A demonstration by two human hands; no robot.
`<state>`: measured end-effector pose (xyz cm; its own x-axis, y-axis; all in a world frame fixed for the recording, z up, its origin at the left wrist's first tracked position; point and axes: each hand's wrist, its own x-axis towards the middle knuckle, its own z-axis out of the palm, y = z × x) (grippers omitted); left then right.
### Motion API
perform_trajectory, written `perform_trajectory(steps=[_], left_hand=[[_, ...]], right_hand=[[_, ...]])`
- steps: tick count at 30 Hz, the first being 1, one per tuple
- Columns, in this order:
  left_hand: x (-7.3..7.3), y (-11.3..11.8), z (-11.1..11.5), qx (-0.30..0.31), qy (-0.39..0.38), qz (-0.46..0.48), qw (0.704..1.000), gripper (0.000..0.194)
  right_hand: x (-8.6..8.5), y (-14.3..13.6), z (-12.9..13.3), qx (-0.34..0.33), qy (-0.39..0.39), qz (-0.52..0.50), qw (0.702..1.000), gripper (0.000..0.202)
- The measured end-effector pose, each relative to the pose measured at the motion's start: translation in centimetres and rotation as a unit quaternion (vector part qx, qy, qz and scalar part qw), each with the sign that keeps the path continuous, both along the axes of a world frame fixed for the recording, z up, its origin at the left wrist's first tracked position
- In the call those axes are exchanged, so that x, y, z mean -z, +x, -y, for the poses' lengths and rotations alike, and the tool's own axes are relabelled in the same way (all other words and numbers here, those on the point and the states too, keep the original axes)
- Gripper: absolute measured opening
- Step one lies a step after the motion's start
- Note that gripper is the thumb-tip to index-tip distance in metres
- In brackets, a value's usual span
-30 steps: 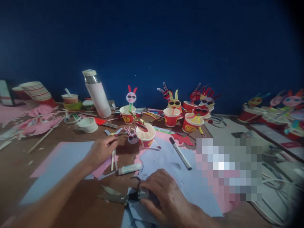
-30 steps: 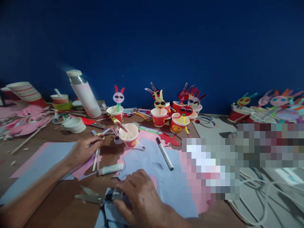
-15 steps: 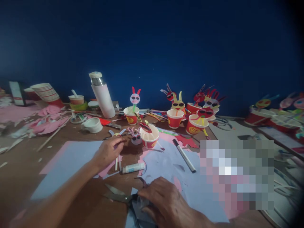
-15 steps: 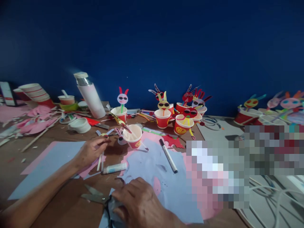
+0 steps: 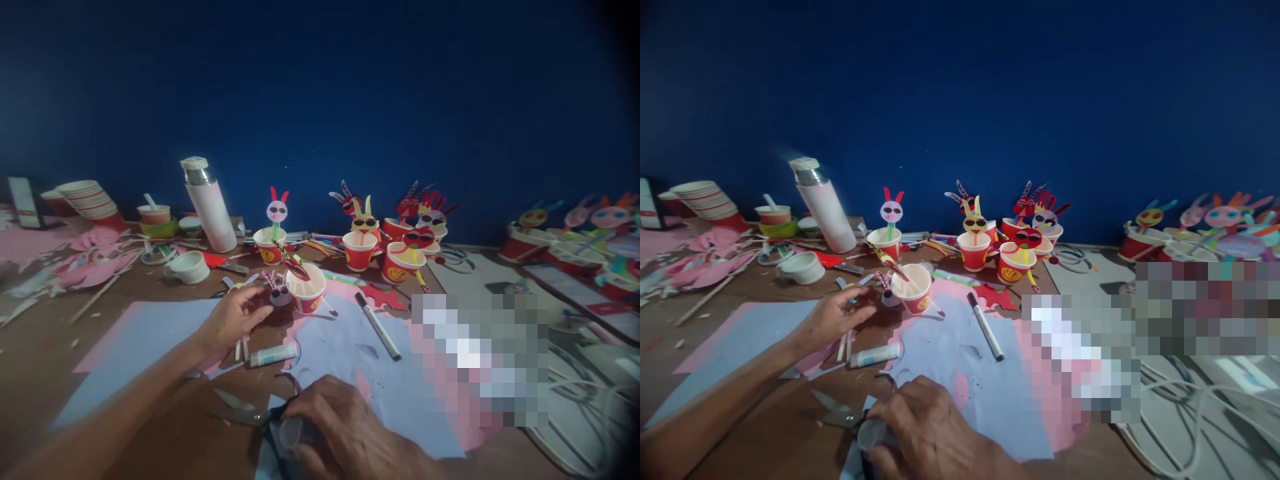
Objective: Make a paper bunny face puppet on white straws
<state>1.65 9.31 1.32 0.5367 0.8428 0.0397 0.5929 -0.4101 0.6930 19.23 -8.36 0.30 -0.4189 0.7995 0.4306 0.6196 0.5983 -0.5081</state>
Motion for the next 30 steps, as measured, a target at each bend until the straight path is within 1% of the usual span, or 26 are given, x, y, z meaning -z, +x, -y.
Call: perform_trajectory(steps=[1, 3, 6, 8, 11, 14, 16, 19, 21, 24, 26, 28, 30], left_hand=[[-0.2, 0.1, 0.0, -0.005, 0.004, 0.002, 1.0, 0.049], [-0.5, 0.2, -0.4, 0.007, 0.052, 0.005, 0.999, 0.064], [-1.3, 0.4, -1.5, 0.075, 0.163, -0.013, 0.984, 0.082], [-2.0, 0.8, -2.3, 0.117, 0.205, -0.041, 0.971, 0.087], [-2.9, 1.9, -3.4, 0.173, 0.216, -0.092, 0.956, 0.083], [-3.2, 3.0, -4.1, 0.223, 0.217, -0.112, 0.944, 0.076], [-3.1, 3.5, -4.3, 0.237, 0.22, -0.112, 0.939, 0.076], [-2.5, 4.2, -4.4, 0.248, 0.233, -0.097, 0.935, 0.079], [-1.8, 4.6, -4.5, 0.251, 0.24, -0.075, 0.935, 0.075], [-0.9, 5.0, -4.8, 0.244, 0.237, -0.021, 0.94, 0.062], [-0.9, 4.9, -5.0, 0.228, 0.22, 0.029, 0.948, 0.049], [-1.6, 4.3, -5.3, 0.208, 0.207, 0.068, 0.954, 0.042], [-3.2, 3.3, -5.5, 0.176, 0.194, 0.089, 0.961, 0.042]], right_hand=[[-0.2, 0.1, 0.1, 0.003, -0.005, 0.002, 1.0, 0.024], [-0.2, 0.1, 0.2, 0.003, -0.004, 0.006, 1.0, 0.025], [0.0, 0.0, 0.2, 0.006, -0.002, 0.015, 1.0, 0.025], [0.3, -0.1, 0.1, 0.016, -0.009, 0.025, 1.0, 0.025], [0.6, -0.1, 0.0, 0.017, -0.01, 0.026, 0.999, 0.021], [1.0, 0.0, -0.2, 0.014, -0.011, 0.018, 1.0, 0.018], [1.4, 0.0, -0.4, 0.014, -0.014, 0.017, 1.0, 0.019], [2.1, 0.0, -0.7, 0.005, 0.002, 0.008, 1.0, 0.02], [2.4, 0.0, -0.8, 0.003, 0.008, 0.001, 1.0, 0.02], [2.6, 0.1, -0.9, 0.006, 0.01, -0.003, 1.0, 0.02], [2.6, 0.1, -0.9, 0.009, 0.007, -0.002, 1.0, 0.02], [2.6, 0.2, -0.8, 0.01, 0.009, 0.001, 1.0, 0.021], [2.5, 0.2, -0.8, 0.008, 0.016, 0.004, 1.0, 0.021]])
